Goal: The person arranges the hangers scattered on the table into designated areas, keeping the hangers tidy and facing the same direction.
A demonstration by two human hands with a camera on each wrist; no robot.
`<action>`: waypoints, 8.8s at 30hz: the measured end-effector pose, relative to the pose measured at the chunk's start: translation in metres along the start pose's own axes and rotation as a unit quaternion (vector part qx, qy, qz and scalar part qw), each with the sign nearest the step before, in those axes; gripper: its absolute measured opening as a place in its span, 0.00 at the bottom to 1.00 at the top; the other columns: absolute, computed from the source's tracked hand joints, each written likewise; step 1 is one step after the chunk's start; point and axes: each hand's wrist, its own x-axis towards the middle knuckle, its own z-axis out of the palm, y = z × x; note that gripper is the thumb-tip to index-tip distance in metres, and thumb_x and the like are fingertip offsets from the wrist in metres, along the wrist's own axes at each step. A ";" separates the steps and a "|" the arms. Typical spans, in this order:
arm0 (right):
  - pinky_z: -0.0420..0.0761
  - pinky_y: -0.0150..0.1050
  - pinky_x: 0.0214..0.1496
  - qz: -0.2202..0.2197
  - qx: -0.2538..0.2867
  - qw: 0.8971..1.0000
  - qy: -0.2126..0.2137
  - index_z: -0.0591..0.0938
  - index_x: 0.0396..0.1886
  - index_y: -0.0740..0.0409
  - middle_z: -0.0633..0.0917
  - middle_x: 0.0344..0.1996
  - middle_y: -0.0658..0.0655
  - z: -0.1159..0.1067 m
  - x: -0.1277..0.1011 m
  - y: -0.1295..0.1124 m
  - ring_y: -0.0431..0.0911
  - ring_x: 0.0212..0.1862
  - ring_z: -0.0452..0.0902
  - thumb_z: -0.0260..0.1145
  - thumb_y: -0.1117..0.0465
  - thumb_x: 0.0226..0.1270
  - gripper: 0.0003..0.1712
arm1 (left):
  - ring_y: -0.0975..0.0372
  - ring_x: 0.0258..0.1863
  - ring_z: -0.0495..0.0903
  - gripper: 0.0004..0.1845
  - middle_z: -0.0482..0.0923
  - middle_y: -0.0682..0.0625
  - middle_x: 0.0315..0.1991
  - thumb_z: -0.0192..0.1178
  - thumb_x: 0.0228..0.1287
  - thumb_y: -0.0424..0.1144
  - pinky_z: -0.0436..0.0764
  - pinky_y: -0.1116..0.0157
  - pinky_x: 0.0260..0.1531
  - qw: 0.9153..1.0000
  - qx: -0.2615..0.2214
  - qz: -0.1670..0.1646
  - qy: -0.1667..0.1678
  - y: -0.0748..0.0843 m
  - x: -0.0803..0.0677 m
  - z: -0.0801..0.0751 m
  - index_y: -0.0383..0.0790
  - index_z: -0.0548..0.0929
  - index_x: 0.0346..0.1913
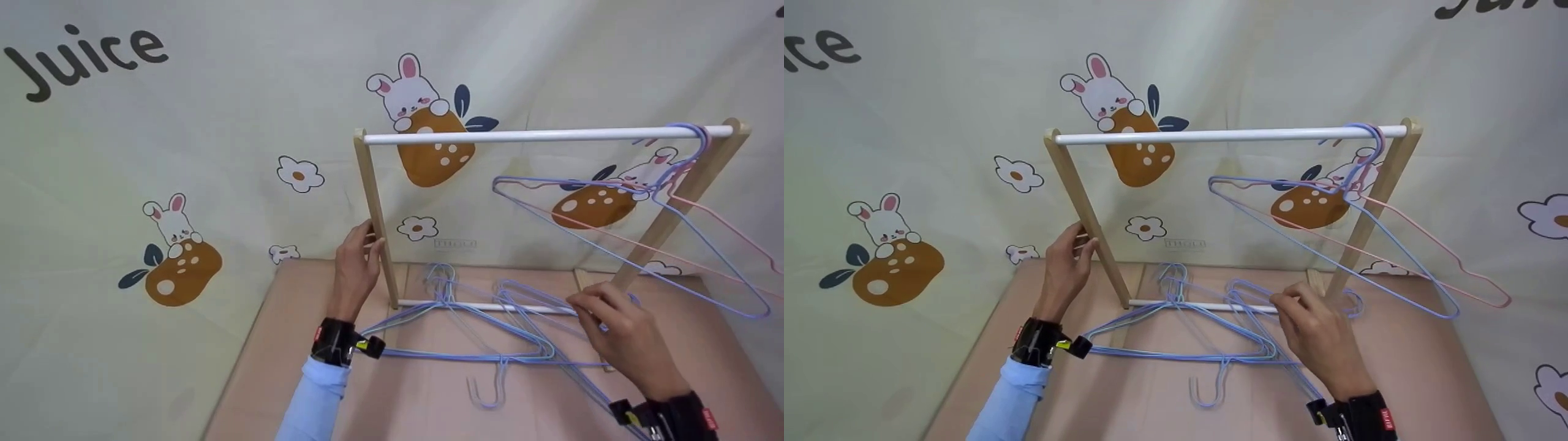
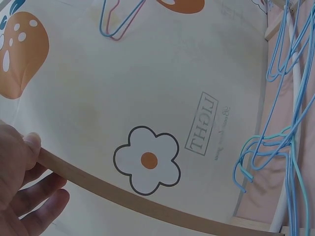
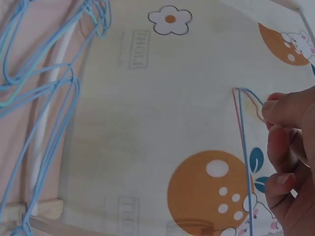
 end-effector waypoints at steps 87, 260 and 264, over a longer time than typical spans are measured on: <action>0.69 0.38 0.26 0.296 -0.008 0.921 -0.252 0.80 0.24 0.51 0.72 0.22 0.48 0.068 -0.109 0.029 0.43 0.25 0.67 0.69 0.77 0.45 0.16 | 0.63 0.46 0.76 0.20 0.75 0.46 0.49 0.53 0.68 0.35 0.78 0.74 0.41 1.000 0.010 0.003 -0.006 0.001 0.004 0.004 0.34 0.70 0.61; 0.61 0.38 0.36 0.350 -0.157 0.916 0.119 0.78 0.46 0.70 0.74 0.38 0.65 -0.055 -0.029 -0.011 0.52 0.32 0.66 0.58 0.65 0.68 0.12 | 0.63 0.46 0.76 0.20 0.75 0.47 0.49 0.53 0.68 0.35 0.78 0.73 0.41 1.000 0.002 0.000 0.000 -0.001 0.000 0.000 0.35 0.71 0.61; 0.61 0.41 0.36 0.382 -0.173 0.900 0.118 0.75 0.50 0.71 0.74 0.43 0.67 -0.063 -0.026 -0.012 0.56 0.35 0.66 0.54 0.63 0.71 0.16 | 0.62 0.46 0.77 0.20 0.75 0.46 0.49 0.53 0.68 0.34 0.78 0.73 0.41 1.000 0.001 -0.001 -0.001 -0.001 0.000 0.001 0.34 0.71 0.62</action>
